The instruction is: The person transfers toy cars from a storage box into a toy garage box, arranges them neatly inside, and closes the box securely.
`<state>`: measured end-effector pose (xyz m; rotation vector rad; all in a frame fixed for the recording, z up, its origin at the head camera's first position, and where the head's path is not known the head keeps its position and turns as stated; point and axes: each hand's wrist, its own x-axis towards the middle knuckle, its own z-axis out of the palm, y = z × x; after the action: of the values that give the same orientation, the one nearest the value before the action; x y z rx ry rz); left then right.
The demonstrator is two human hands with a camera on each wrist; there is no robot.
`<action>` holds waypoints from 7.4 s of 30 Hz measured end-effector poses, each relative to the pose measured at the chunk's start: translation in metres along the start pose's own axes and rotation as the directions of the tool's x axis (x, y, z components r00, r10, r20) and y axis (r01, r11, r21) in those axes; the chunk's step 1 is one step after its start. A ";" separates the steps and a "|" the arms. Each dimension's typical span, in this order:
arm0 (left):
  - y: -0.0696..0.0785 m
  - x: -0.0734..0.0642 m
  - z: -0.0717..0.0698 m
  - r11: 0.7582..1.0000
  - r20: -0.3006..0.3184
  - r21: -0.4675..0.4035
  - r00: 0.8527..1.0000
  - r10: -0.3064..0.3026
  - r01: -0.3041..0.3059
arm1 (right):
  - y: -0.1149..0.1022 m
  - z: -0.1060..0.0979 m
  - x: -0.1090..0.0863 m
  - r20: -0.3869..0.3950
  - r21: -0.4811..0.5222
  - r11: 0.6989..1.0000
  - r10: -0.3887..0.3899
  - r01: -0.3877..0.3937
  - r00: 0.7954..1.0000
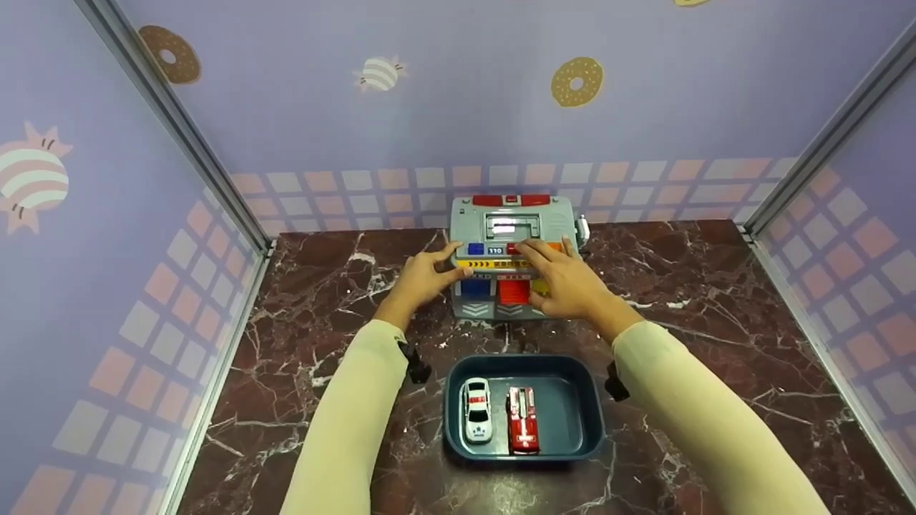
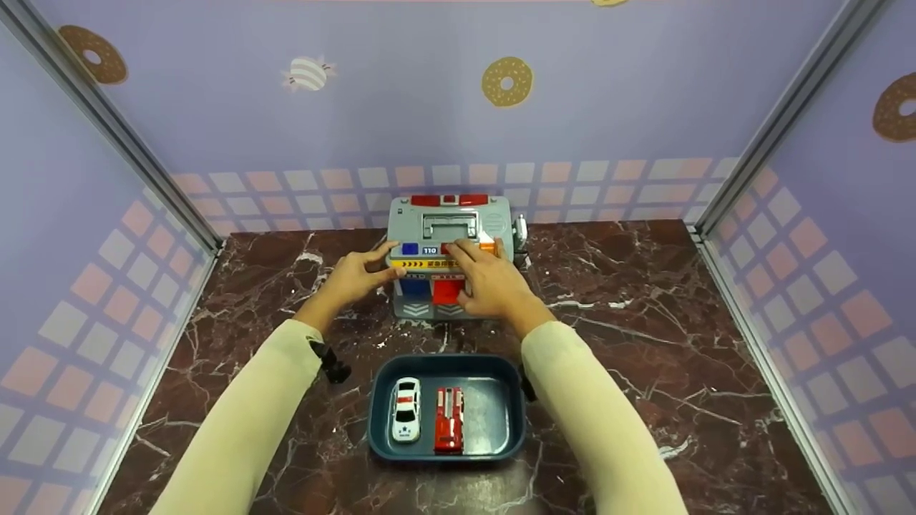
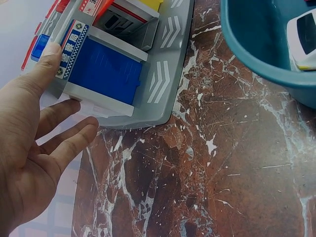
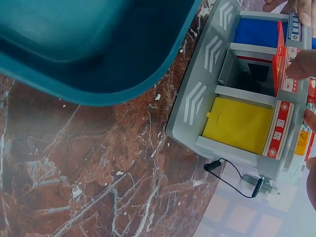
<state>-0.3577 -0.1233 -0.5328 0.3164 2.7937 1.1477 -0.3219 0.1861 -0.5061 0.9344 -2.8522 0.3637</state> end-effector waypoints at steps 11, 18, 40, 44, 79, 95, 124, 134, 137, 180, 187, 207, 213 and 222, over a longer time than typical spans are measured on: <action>-0.004 -0.002 0.002 1.000 -0.009 0.003 1.000 0.011 -0.011 | 0.003 -0.006 -0.018 -0.036 -0.026 0.997 -0.072 0.071 0.997; -0.003 -0.002 0.002 1.000 -0.020 0.001 1.000 0.021 -0.021 | 0.005 -0.013 -0.032 -0.038 -0.037 0.994 -0.108 0.106 0.993; 0.000 0.001 0.004 1.000 -0.015 -0.004 1.000 0.003 -0.003 | -0.005 -0.014 -0.084 0.005 -0.053 0.982 -0.184 0.184 0.983; 0.001 -0.001 0.004 1.000 -0.015 -0.009 1.000 0.000 0.000 | -0.012 -0.013 -0.091 0.024 -0.043 0.981 -0.190 0.191 0.982; -0.003 -0.001 0.003 0.998 -0.013 -0.055 1.000 -0.008 0.008 | -0.049 0.026 -0.131 0.087 -0.089 0.940 -0.323 0.331 0.942; -0.006 0.000 0.004 0.999 -0.021 -0.041 1.000 0.012 -0.013 | -0.064 0.042 -0.134 0.088 -0.164 0.889 -0.418 0.427 0.904; -0.006 -0.001 0.005 0.999 -0.034 -0.045 0.999 0.008 -0.010 | -0.077 0.063 -0.134 0.198 -0.109 0.922 -0.345 0.371 0.917; -0.008 -0.002 0.006 0.999 -0.041 -0.048 0.999 0.023 -0.025 | -0.079 0.071 -0.132 0.186 -0.093 0.934 -0.324 0.344 0.928; -0.008 -0.002 0.006 0.998 -0.041 -0.055 0.999 0.025 -0.027 | -0.080 0.073 -0.132 0.195 -0.084 0.940 -0.310 0.331 0.931; -0.007 -0.002 0.005 1.000 -0.024 -0.031 1.000 0.003 -0.004 | -0.084 0.067 -0.123 0.273 0.041 0.975 -0.223 0.221 0.936; -0.007 0.000 0.004 0.999 -0.024 -0.043 1.000 0.011 -0.012 | -0.084 0.055 -0.121 0.249 0.026 0.972 -0.234 0.235 0.940; -0.007 -0.003 0.006 0.999 -0.011 -0.038 1.000 0.007 -0.007 | -0.074 0.032 -0.118 0.182 0.097 0.968 -0.247 0.232 0.952; -0.007 -0.003 0.006 0.999 -0.016 -0.031 1.000 0.003 -0.004 | -0.067 0.024 -0.114 0.162 0.084 0.972 -0.230 0.219 0.959; -0.008 -0.002 0.005 0.999 -0.028 -0.042 1.000 0.011 -0.013 | -0.062 0.015 -0.112 0.175 0.091 0.981 -0.184 0.170 0.967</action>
<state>-0.3557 -0.1253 -0.5419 0.3162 2.7908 1.2206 -0.1958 0.1974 -0.5298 1.2898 -2.9019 0.3865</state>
